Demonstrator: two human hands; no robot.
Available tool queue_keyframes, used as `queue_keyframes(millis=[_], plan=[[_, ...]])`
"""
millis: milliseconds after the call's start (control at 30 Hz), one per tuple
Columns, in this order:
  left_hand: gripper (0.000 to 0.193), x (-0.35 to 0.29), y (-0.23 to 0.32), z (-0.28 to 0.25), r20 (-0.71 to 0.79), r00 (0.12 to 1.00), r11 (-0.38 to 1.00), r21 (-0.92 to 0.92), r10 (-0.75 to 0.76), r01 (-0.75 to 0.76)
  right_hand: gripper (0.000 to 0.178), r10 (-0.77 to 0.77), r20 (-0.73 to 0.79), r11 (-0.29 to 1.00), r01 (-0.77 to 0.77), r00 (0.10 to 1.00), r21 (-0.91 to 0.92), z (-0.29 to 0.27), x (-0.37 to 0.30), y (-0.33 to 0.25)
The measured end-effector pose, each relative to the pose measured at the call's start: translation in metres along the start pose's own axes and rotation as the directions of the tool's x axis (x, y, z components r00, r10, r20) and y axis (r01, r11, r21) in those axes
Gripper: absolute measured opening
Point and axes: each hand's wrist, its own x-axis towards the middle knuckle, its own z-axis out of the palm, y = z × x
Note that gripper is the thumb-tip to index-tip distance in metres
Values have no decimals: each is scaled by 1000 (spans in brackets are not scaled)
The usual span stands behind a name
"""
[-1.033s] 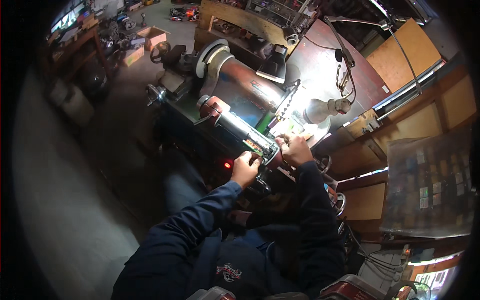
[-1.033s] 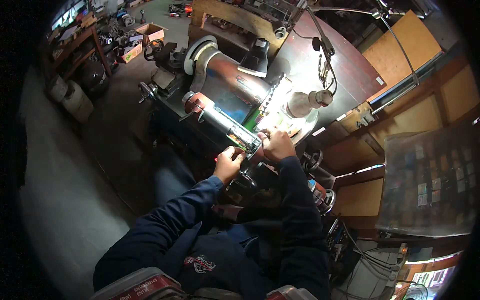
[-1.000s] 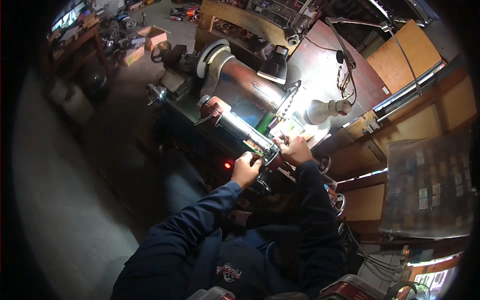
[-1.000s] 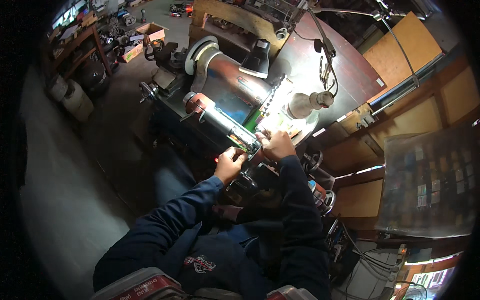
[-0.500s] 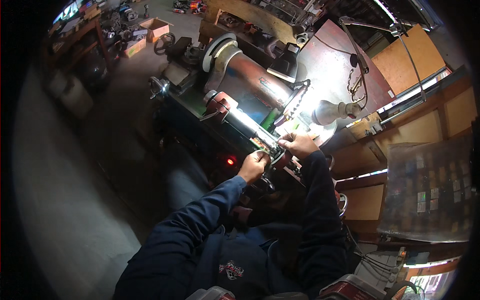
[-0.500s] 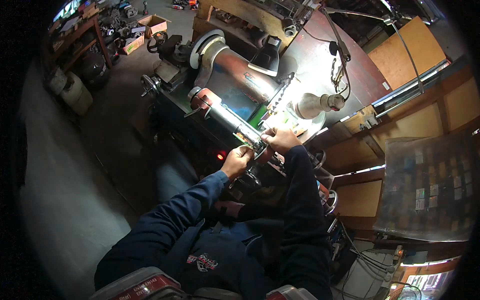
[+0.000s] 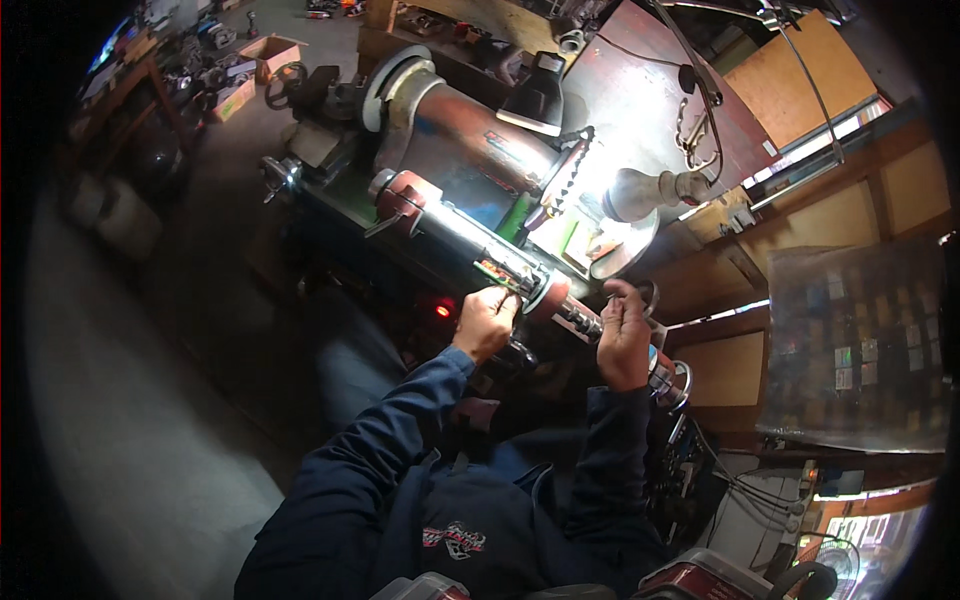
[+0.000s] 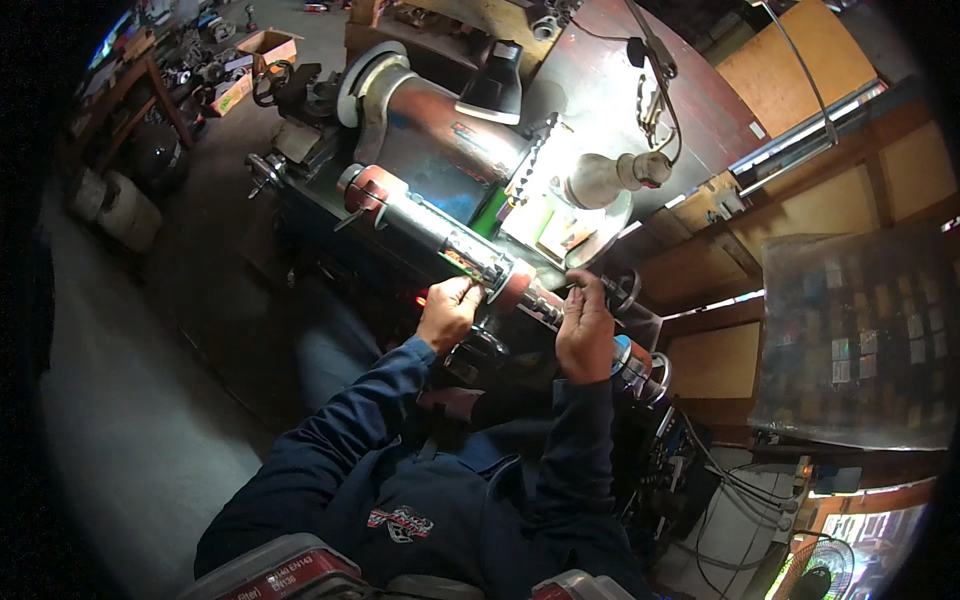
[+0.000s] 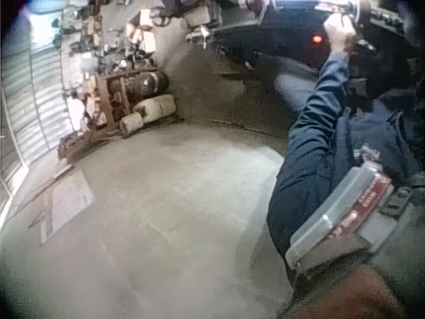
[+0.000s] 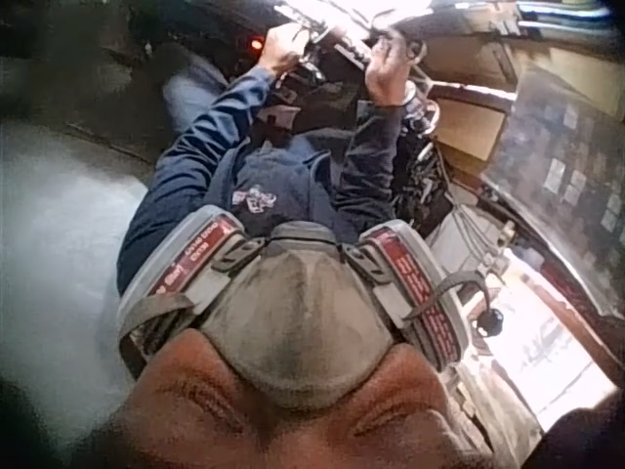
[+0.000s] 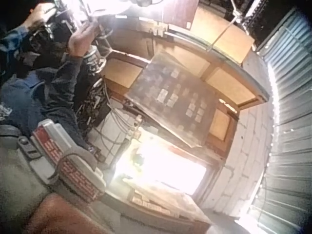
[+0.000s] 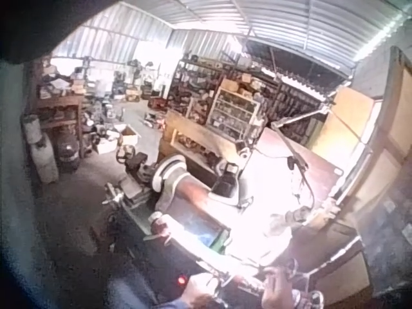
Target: Operating a specialized brake lathe to resurface an automotive brake rotor.
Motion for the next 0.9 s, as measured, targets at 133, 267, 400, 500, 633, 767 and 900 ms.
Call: queue_keyframes(millis=[133, 267, 400, 500, 633, 767, 900], plan=[[24, -7, 4, 5, 3, 995, 985, -144, -97, 97, 17, -45, 10, 995, 46, 999, -93, 1, -11, 6], [22, -7, -2, 3, 368, 875, 553, -679, -314, 484, 17, -59, 21, 991, 61, 998, -122, 10, -12, 8], [27, -4, -2, -5, 467, 810, 466, -663, -353, 586, 18, -55, 33, 989, 59, 998, -136, 20, -10, 7], [29, -7, -2, -11, 475, 810, 546, -601, -345, 584, 18, -70, 24, 981, 74, 997, -178, 21, -9, 10], [33, -16, -17, -9, 321, 865, 714, -491, -385, 500, 20, -77, 11, 956, 77, 997, -282, 22, -9, 2], [33, -19, -46, -8, 3, 981, 921, -344, -193, 182, 19, -43, -3, 916, 38, 999, -399, 31, -12, -14], [28, -18, -17, -16, -105, 987, 987, -115, -125, 113, 18, 67, -19, 861, -67, 998, -503, 35, -10, -19]])
